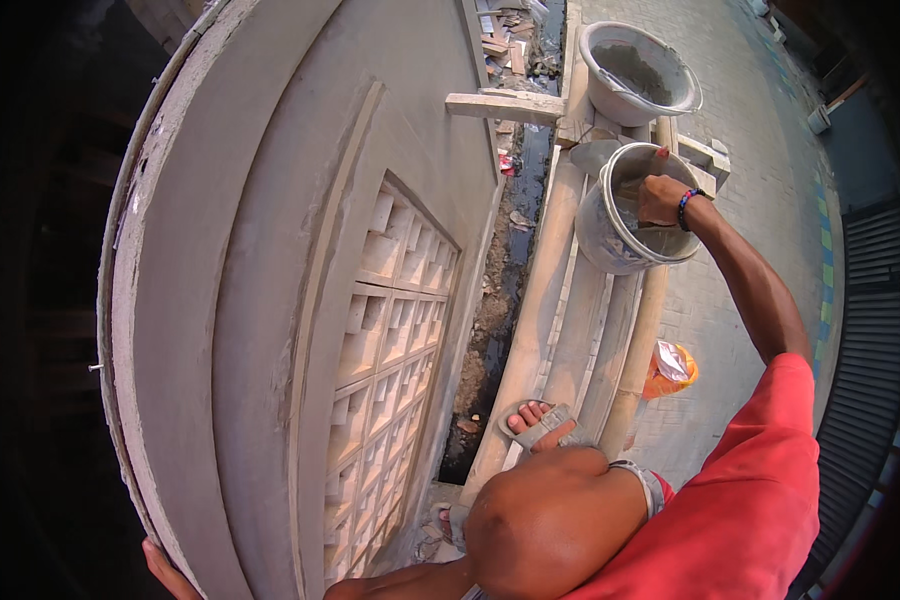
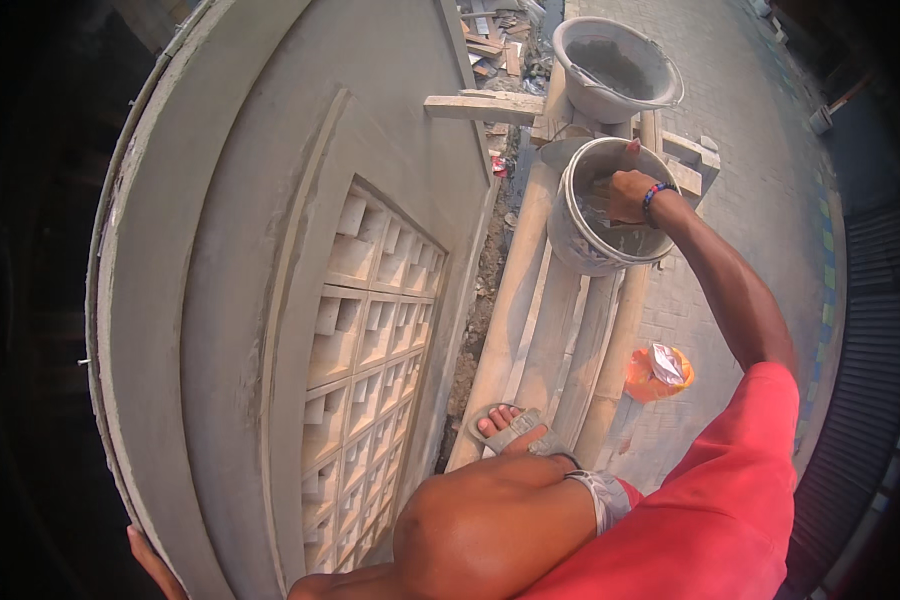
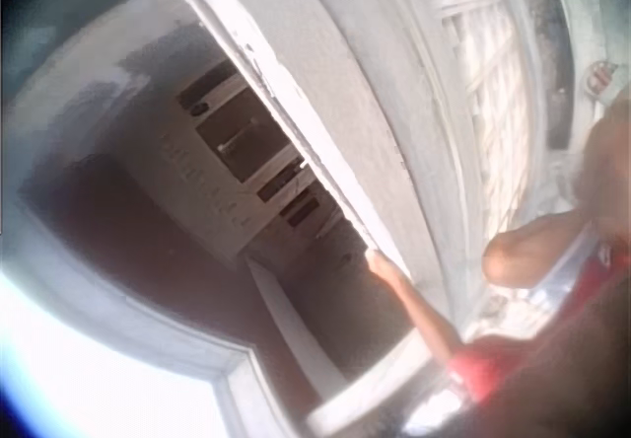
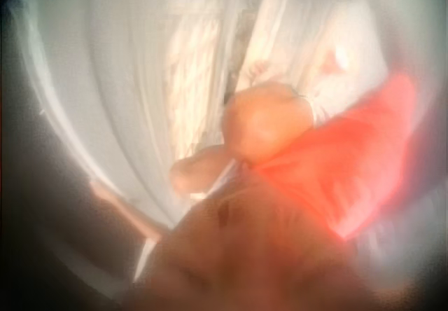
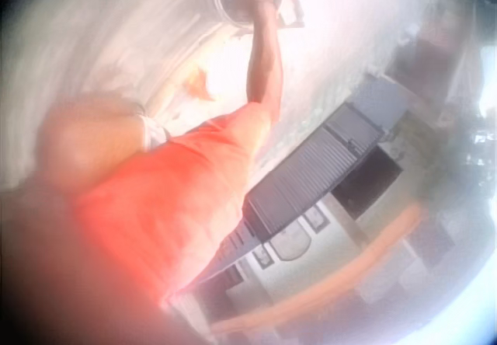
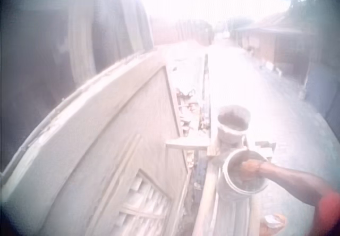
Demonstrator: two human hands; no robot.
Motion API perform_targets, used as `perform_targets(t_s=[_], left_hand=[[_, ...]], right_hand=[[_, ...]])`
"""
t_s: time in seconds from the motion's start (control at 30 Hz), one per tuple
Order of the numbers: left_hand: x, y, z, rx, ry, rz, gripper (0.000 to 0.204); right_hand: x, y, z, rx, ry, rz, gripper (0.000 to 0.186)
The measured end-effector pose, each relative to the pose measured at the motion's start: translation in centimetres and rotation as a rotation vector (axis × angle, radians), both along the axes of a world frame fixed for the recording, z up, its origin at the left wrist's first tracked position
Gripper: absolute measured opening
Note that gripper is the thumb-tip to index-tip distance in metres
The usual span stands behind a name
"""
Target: The person applies and smooths plaster onto a curved architectural element using a trowel. They repeatedly scoop plaster from a bucket and spread it evenly across the surface, working methodically along the curved structure.
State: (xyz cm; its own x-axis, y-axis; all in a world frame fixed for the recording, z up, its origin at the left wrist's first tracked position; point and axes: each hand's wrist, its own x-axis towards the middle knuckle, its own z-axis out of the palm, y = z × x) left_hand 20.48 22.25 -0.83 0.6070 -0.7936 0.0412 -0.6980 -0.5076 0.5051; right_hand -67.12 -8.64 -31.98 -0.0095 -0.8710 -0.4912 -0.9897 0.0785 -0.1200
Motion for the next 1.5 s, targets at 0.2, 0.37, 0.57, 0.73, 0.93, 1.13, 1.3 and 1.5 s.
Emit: perform_targets(t_s=[0.2, 0.37, 0.57, 0.73, 0.93, 1.13, 1.3, 1.5], left_hand=[[-3.6, 0.2, 0.8, -0.078, -0.168, -0.101, 0.049], [-5.2, -0.9, 0.9, -0.065, -0.208, 0.018, 0.047], [-4.7, -0.8, 0.7, -0.059, -0.218, 0.011, 0.048], [-4.2, -0.8, 0.2, -0.091, -0.177, 0.05, 0.051], [-4.2, -0.7, 0.1, -0.09, -0.203, 0.025, 0.054], [-4.7, -0.8, 0.0, -0.092, -0.217, 0.068, 0.057], [-5.6, -1.0, 0.0, -0.083, -0.269, 0.073, 0.056], [-5.5, -0.8, 0.2, -0.06, -0.285, 0.044, 0.059]], right_hand=[[-2.3, 0.0, -5.3, -0.095, 0.117, 0.2, 0.027], [-9.5, 0.4, -1.5, -0.236, -0.436, -0.054, 0.021], [-6.9, 4.7, 5.5, -0.188, -1.307, -0.431, 0.047], [11.1, 11.1, 4.7, 0.138, -1.968, -0.571, 0.059], [35.0, 12.7, 2.4, 0.46, -1.89, -0.199, 0.052], [48.0, 15.0, 1.5, -0.509, -1.393, 0.529, 0.047], [51.9, 15.3, 0.1, -0.76, -1.375, 0.543, 0.052], [52.5, 16.4, -2.9, -0.753, -1.198, 0.571, 0.049]])
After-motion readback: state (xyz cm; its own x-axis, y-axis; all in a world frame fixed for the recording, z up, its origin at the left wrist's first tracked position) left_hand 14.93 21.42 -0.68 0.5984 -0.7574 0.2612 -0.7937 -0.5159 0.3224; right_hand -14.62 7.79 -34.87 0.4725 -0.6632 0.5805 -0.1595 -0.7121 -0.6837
